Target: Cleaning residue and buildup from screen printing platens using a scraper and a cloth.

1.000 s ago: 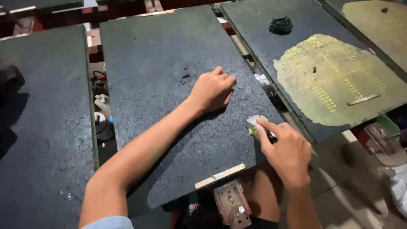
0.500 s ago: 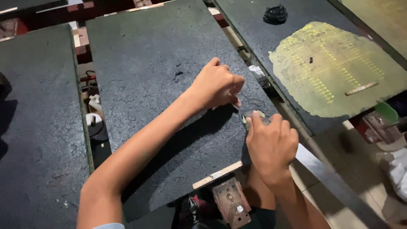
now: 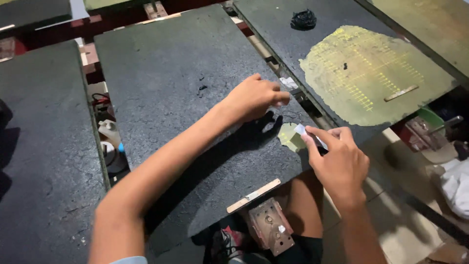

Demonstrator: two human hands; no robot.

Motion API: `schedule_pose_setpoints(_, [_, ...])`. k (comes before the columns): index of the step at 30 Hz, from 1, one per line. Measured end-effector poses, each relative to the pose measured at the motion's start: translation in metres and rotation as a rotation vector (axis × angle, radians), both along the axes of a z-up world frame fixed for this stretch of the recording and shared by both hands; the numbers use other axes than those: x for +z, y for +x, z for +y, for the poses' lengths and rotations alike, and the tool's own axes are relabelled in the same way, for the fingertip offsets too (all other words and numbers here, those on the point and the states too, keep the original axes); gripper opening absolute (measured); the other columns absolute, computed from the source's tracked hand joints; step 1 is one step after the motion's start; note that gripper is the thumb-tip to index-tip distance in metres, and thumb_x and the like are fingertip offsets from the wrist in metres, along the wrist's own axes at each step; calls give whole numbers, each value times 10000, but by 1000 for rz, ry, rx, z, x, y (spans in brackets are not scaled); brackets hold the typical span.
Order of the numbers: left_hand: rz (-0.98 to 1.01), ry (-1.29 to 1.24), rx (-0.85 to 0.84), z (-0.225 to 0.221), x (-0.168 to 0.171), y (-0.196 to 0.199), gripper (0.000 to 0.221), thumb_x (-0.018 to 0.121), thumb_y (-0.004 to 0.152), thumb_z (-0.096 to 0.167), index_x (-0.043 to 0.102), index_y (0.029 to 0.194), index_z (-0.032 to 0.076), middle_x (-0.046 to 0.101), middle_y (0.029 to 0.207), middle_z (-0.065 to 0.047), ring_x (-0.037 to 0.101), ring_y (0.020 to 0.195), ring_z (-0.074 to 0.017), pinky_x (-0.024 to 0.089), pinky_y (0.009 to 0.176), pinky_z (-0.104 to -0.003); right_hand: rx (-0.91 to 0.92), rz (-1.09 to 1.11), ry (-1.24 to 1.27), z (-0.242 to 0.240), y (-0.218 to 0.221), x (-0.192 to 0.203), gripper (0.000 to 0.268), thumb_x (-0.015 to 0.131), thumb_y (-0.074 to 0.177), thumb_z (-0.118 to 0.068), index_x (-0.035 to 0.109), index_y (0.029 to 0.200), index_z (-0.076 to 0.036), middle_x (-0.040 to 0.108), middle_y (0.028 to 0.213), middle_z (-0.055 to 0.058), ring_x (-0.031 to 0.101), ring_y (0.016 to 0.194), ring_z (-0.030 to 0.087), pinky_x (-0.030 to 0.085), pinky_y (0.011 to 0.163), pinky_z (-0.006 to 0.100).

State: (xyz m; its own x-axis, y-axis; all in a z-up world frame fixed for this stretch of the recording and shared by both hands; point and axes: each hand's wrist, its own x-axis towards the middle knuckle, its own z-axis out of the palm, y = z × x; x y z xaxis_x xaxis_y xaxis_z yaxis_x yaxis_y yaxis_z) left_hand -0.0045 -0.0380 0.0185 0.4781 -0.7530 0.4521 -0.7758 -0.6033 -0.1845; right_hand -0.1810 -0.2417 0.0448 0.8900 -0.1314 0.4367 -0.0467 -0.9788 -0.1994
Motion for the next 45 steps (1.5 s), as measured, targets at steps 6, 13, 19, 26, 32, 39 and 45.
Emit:
schedule_pose_setpoints(6, [453, 166, 58, -20, 16, -36, 382, 612, 824, 610, 726, 781, 248, 734, 734, -78, 755, 750, -348, 481, 816, -508, -28, 90, -28, -14, -8, 12, 187, 696, 988, -548, 747, 1143, -458, 624, 1018, -67, 748, 847, 244, 602, 740, 468])
schedule_pose_setpoints(13, [574, 196, 105, -24, 1, -26, 338, 599, 886, 479, 753, 703, 238, 718, 693, -88, 727, 692, -363, 405, 924, -569, 42, 189, 17, -2, 0, 17, 189, 683, 977, -522, 759, 1112, -415, 651, 952, -49, 755, 744, 246, 604, 697, 472])
schedule_pose_setpoints(19, [580, 323, -16, -21, 8, -34, 212, 687, 872, 243, 702, 1009, 82, 760, 892, -163, 752, 876, -416, 417, 985, -624, 72, 234, -40, -1, 6, 22, 189, 664, 980, -501, 762, 1116, -414, 664, 918, -38, 755, 710, 259, 612, 667, 469])
schedule_pose_setpoints(26, [384, 139, -50, -22, -22, -32, 224, 620, 861, 194, 577, 991, 16, 709, 837, -186, 755, 759, -419, 616, 642, -516, 313, 147, -321, -11, 21, 18, 217, 703, 916, -464, 733, 1123, -407, 610, 958, -20, 745, 719, 266, 587, 618, 411])
schedule_pose_setpoints(32, [37, 20, -35, -9, -7, -50, 259, 670, 811, 285, 564, 894, 64, 584, 745, -125, 678, 630, -374, 546, 724, -528, 580, 125, -404, -20, 49, 33, 179, 719, 908, -417, 760, 1067, -345, 641, 803, 32, 708, 671, 287, 568, 612, 427])
schedule_pose_setpoints(39, [-5, 176, 164, -31, -16, -58, 165, 572, 935, 166, 596, 772, 164, 668, 680, -49, 612, 543, -265, 383, 665, -425, 663, 274, -320, -48, 61, 31, 265, 713, 900, -442, 766, 1156, -398, 618, 754, 25, 637, 615, 310, 450, 508, 486])
schedule_pose_setpoints(45, [489, 473, 18, -37, 10, -45, 233, 500, 1032, 169, 698, 1017, 47, 662, 1020, -65, 724, 825, -263, 504, 680, -511, 658, 221, -331, -46, 45, 29, 313, 688, 915, -464, 739, 1211, -376, 629, 815, 32, 643, 628, 287, 486, 498, 457])
